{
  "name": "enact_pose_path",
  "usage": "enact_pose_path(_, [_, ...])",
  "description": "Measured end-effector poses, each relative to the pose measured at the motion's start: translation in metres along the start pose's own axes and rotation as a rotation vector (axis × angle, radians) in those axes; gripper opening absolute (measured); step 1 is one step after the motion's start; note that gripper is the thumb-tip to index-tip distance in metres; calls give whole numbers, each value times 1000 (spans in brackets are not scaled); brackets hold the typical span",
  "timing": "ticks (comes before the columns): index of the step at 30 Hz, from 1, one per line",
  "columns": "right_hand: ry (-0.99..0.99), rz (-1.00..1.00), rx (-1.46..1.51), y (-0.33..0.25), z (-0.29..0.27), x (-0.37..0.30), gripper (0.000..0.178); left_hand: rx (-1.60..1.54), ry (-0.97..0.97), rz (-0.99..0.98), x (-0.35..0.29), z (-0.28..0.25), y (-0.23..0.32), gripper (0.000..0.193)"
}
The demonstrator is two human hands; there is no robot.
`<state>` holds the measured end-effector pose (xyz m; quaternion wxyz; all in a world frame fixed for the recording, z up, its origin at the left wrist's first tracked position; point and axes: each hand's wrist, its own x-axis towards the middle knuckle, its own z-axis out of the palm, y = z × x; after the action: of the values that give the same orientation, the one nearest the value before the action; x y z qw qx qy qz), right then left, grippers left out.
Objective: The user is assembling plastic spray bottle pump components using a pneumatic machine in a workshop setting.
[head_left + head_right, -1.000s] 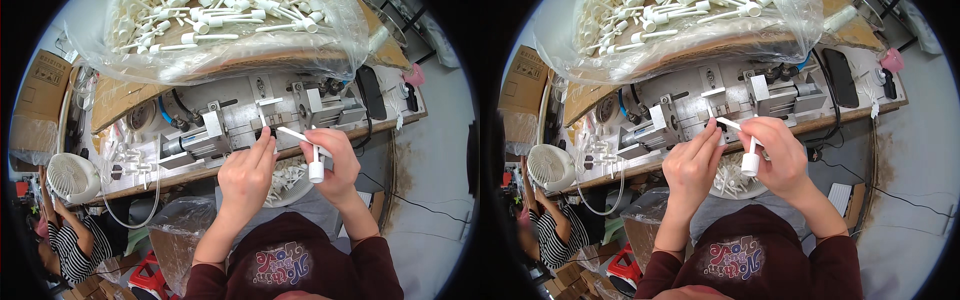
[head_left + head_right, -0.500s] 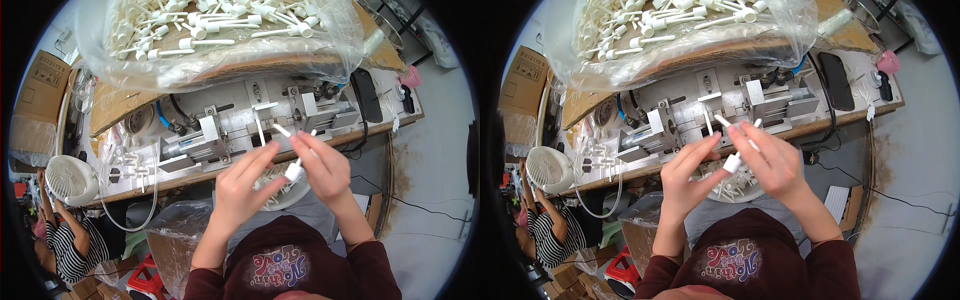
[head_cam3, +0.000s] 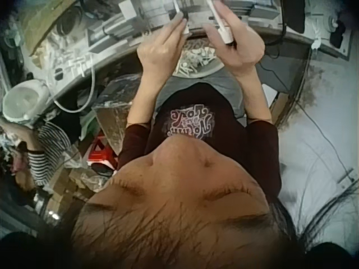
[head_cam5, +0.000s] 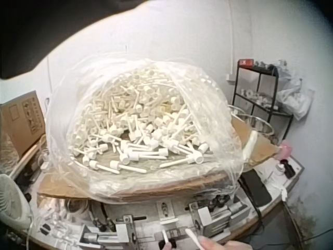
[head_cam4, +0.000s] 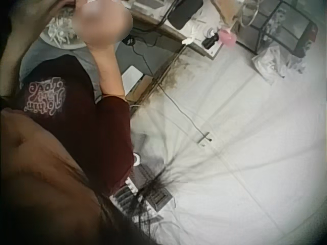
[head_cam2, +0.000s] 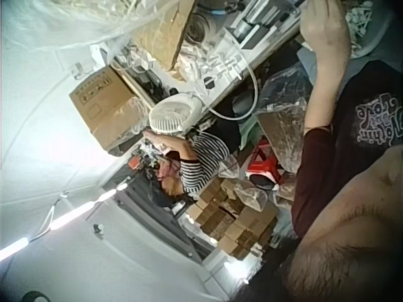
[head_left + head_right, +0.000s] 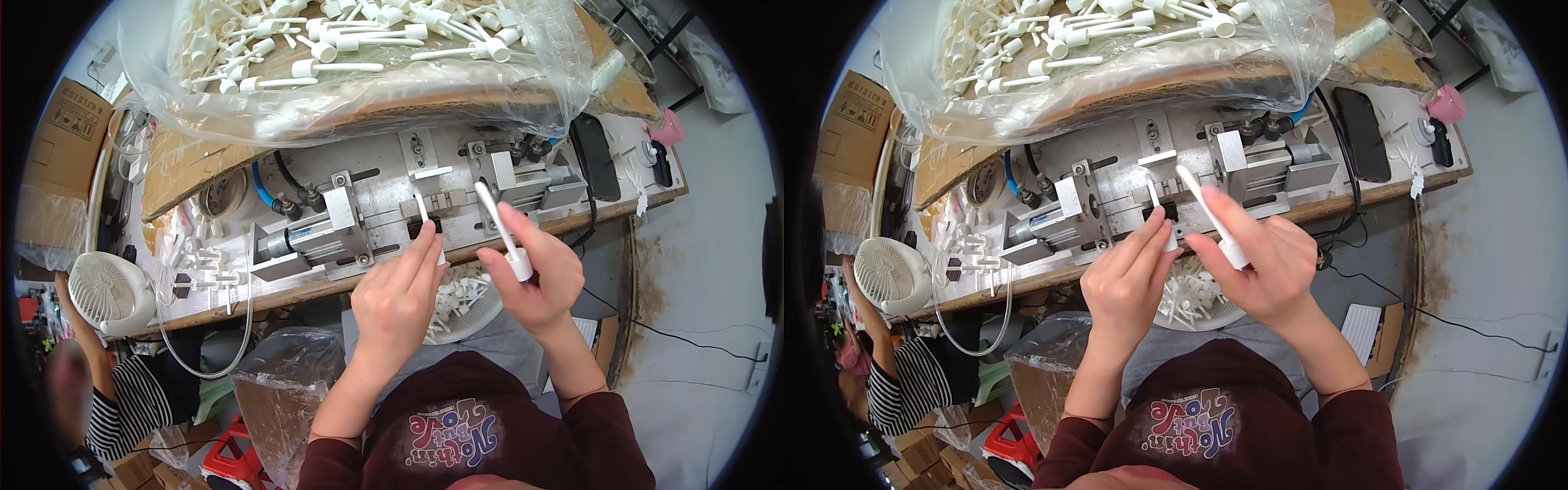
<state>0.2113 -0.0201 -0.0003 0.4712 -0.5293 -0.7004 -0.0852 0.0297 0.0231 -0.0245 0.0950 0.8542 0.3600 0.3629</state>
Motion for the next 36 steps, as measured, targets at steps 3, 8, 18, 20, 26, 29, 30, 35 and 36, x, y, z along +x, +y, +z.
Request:
enact_pose_path(3, [19,141,142,-2,-4,-4,53,94,-43,-1,7,-4,3,30])
enact_pose_path(8, [-41,35,257,2,-15,-1,44,82,-33,1,12,-3,-2,29])
enact_pose_path(18, [-102,611,909,0,-20,-17,40,50,-108,-20,18,-18,1,32])
enact_pose_path(20, [-95,438,934,-4,-14,-11,41,26,-145,-29,26,-34,11,32])
enact_pose_path(26, [-252,557,743,-14,-14,-8,38,19,209,32,64,-68,-11,26])
enact_pose_path(29, [-344,286,435,-5,-4,-14,36,42,345,43,99,-79,-28,21])
enact_pose_path(30, [-379,142,289,0,-1,-15,34,94,378,68,111,-80,-38,21])
enact_pose_path(35, [-372,29,112,-6,17,-7,31,291,308,-28,150,-73,-69,25])
enact_pose_path(36, [-363,-13,126,-4,23,-7,31,300,221,-117,154,-72,-69,26])
